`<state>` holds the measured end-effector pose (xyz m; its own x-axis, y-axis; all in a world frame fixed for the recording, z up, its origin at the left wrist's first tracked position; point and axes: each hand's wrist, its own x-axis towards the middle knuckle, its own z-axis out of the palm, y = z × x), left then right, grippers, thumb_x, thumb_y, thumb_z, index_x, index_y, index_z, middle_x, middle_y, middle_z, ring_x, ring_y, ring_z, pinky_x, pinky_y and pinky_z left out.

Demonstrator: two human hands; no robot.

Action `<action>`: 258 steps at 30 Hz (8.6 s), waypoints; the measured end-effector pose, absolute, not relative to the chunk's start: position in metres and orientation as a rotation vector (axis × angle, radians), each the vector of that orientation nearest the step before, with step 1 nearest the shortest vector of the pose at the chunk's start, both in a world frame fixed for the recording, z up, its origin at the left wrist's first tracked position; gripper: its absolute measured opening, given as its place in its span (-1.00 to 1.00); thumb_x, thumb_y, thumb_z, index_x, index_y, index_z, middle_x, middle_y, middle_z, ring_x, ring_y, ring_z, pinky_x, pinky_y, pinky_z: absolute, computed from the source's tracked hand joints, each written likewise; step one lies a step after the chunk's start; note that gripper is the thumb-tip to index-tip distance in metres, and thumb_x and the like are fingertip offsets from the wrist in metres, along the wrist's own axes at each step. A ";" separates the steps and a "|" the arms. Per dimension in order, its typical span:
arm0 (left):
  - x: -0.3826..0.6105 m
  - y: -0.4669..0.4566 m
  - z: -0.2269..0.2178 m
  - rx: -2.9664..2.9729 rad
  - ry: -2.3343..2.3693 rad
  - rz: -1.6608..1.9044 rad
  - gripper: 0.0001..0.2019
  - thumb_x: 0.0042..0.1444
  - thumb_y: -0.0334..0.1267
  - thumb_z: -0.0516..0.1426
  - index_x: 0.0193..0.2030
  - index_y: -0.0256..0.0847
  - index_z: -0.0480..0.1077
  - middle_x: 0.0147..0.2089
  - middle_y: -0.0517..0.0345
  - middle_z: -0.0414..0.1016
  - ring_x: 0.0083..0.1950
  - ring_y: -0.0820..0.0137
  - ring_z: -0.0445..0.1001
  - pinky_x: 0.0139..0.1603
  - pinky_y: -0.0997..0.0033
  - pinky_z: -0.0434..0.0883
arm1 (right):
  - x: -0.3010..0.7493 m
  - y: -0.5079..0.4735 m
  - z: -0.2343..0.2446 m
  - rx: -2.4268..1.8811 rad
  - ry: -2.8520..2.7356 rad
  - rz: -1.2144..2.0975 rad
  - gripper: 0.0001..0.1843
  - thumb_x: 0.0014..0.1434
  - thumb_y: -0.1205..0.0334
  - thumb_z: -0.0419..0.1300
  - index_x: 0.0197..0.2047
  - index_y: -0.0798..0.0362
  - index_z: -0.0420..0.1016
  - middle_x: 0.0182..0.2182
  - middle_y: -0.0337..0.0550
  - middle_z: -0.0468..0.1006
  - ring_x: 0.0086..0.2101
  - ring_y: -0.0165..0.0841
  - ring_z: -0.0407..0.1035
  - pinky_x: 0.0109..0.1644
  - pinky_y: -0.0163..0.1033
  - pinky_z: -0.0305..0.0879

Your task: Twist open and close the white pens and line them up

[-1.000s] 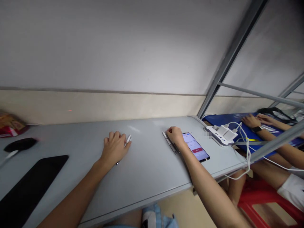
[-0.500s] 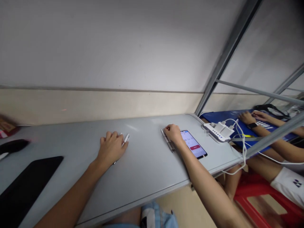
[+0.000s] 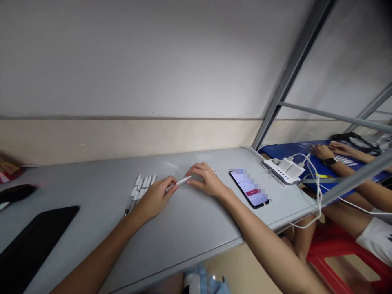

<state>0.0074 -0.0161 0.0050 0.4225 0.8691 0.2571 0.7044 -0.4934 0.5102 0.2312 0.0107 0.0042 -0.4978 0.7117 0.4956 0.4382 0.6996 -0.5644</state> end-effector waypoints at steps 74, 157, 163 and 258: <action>-0.007 -0.007 -0.010 2.696 1.408 0.642 -0.69 0.35 -0.26 -0.19 -0.28 -0.18 0.31 -0.28 0.11 0.41 -0.26 0.34 0.38 -0.18 0.34 0.28 | 0.229 0.007 -0.005 -0.986 -2.065 0.496 -0.82 0.05 0.47 0.19 -0.28 0.04 0.52 -0.29 -0.17 0.52 -0.32 -0.39 0.35 -0.23 -0.31 0.20; -0.005 -0.011 0.001 2.567 1.330 0.860 -0.81 0.31 -0.20 -0.08 -0.14 -0.18 0.31 -0.22 0.12 0.37 -0.14 0.32 0.35 -0.09 0.30 0.29 | 0.238 0.007 0.007 -0.979 -1.852 1.154 -0.62 0.14 -0.06 0.20 -0.14 0.08 0.45 -0.57 -0.32 0.38 -0.56 -0.48 0.20 -0.45 -0.36 0.10; -0.004 -0.012 0.002 2.550 1.308 0.883 -0.81 0.30 -0.20 -0.07 -0.14 -0.16 0.31 -0.21 0.11 0.38 -0.14 0.32 0.35 -0.11 0.30 0.31 | 0.239 0.005 0.010 -0.995 -1.862 1.143 -0.61 0.19 -0.10 0.14 -0.17 0.09 0.45 -0.59 -0.33 0.34 -0.58 -0.49 0.17 -0.48 -0.37 0.08; -0.024 -0.004 0.004 2.407 2.355 0.292 -0.66 0.20 -0.11 -0.09 -0.04 -0.21 0.37 -0.03 -0.16 0.36 0.04 0.03 0.26 -0.12 0.11 0.26 | 0.250 0.016 0.017 -0.582 -0.997 1.551 -0.70 0.19 0.07 0.19 -0.02 -0.20 0.26 -0.59 -0.43 0.02 -0.66 -0.56 -0.25 -0.64 -0.43 -0.38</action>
